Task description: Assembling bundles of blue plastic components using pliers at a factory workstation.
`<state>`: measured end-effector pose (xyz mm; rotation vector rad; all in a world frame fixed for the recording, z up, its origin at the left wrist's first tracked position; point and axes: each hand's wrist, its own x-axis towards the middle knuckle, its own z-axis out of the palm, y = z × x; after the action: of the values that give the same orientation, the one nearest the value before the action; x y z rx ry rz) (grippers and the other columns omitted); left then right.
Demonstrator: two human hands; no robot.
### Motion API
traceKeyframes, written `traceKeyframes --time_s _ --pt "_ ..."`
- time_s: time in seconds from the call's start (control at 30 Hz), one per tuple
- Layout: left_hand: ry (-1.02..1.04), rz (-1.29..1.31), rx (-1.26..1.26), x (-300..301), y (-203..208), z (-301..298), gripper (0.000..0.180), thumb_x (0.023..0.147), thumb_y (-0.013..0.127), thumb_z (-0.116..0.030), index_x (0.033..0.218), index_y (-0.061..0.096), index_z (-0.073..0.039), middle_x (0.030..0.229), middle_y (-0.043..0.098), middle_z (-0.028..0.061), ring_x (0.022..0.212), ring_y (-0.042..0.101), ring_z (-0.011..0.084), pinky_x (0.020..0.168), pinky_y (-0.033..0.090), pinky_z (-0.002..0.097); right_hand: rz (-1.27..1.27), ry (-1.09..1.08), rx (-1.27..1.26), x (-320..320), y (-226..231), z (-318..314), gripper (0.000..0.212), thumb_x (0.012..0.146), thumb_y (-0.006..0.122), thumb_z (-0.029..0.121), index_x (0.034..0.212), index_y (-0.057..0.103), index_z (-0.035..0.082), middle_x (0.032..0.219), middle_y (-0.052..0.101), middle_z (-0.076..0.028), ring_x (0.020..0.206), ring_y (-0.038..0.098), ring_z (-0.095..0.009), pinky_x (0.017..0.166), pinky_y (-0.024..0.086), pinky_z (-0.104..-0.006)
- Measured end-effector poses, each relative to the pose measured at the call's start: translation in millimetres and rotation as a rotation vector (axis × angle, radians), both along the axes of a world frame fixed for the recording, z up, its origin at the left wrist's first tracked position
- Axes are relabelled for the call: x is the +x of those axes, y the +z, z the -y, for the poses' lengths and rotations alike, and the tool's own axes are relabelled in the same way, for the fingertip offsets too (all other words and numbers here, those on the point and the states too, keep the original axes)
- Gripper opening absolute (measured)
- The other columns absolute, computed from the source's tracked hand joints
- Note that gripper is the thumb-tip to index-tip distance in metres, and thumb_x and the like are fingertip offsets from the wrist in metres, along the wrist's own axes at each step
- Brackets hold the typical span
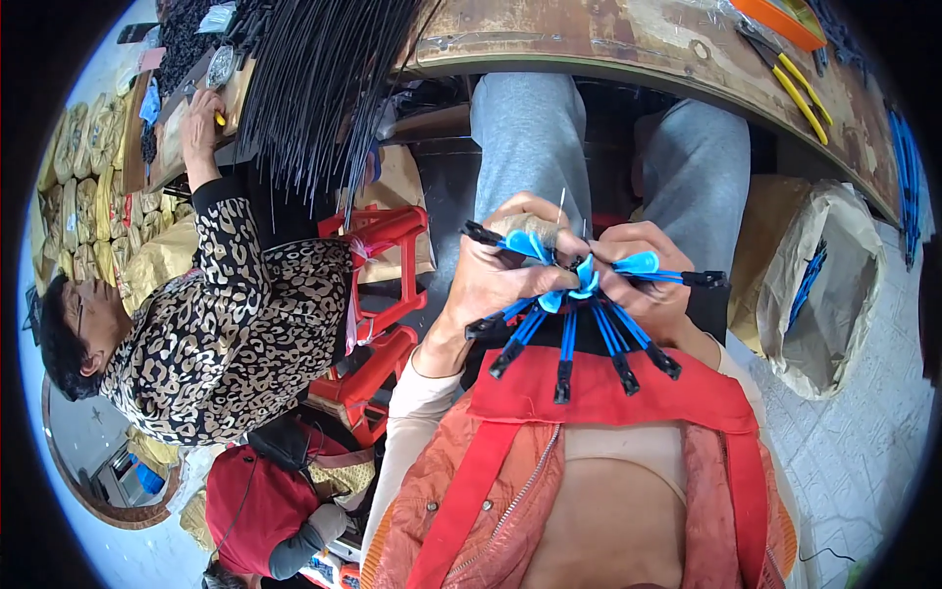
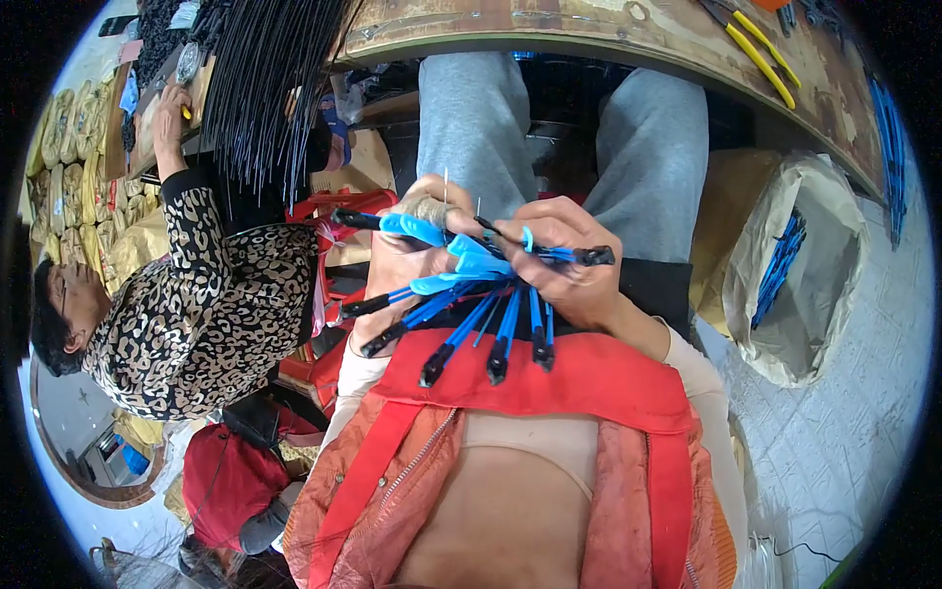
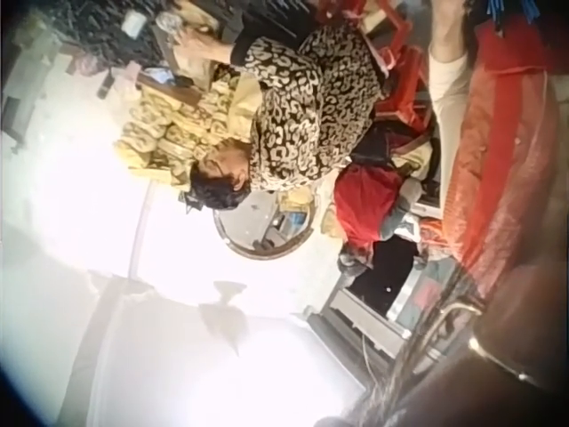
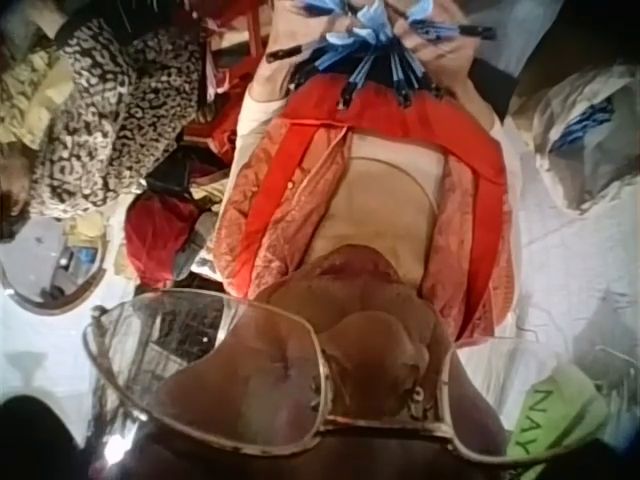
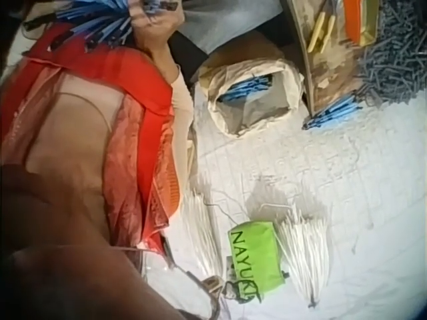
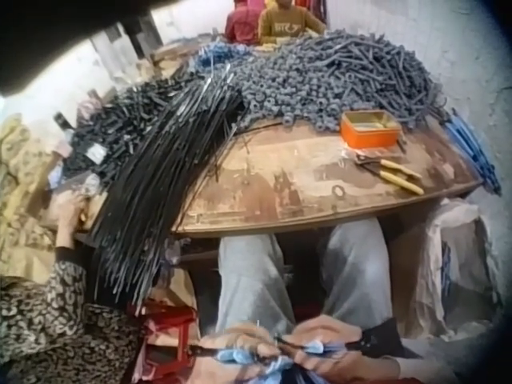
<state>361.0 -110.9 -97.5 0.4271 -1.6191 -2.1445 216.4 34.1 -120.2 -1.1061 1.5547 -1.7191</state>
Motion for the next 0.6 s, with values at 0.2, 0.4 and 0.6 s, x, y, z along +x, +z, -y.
traceKeyframes --time_s 0.2,0.4,0.6 --pt "-0.023 0.015 0.262 -22 16 15 0.028 0.068 0.08 0.004 0.09 0.062 0.001 0.082 0.065 0.0066 0.079 0.064 0.012 0.069 0.051 0.0243 0.134 0.345 -0.078 -42 4 32 0.017 0.082 0.073 0.01 0.093 0.067 -0.002 0.09 0.062 -0.015 0.074 0.061 -0.019 0.065 0.049 -0.0296" --pt "0.026 0.252 0.123 -48 35 47 0.022 0.072 0.08 0.001 0.086 0.063 -0.002 0.079 0.064 0.001 0.071 0.058 0.0063 0.064 0.048 0.022 0.517 0.549 0.006 -75 22 87 0.017 0.083 0.071 0.015 0.09 0.066 0.0 0.092 0.06 -0.007 0.087 0.057 -0.014 0.081 0.043 -0.0282" --pt "-0.277 0.232 0.166 -58 52 89 0.015 0.085 0.071 -0.005 0.099 0.07 0.0 0.078 0.062 -0.0023 0.071 0.052 0.0029 0.06 0.04 0.0196 0.7 0.652 -0.005 -95 40 109 0.026 0.084 0.07 0.026 0.086 0.063 0.001 0.089 0.058 -0.006 0.085 0.056 -0.015 0.077 0.043 -0.0292"
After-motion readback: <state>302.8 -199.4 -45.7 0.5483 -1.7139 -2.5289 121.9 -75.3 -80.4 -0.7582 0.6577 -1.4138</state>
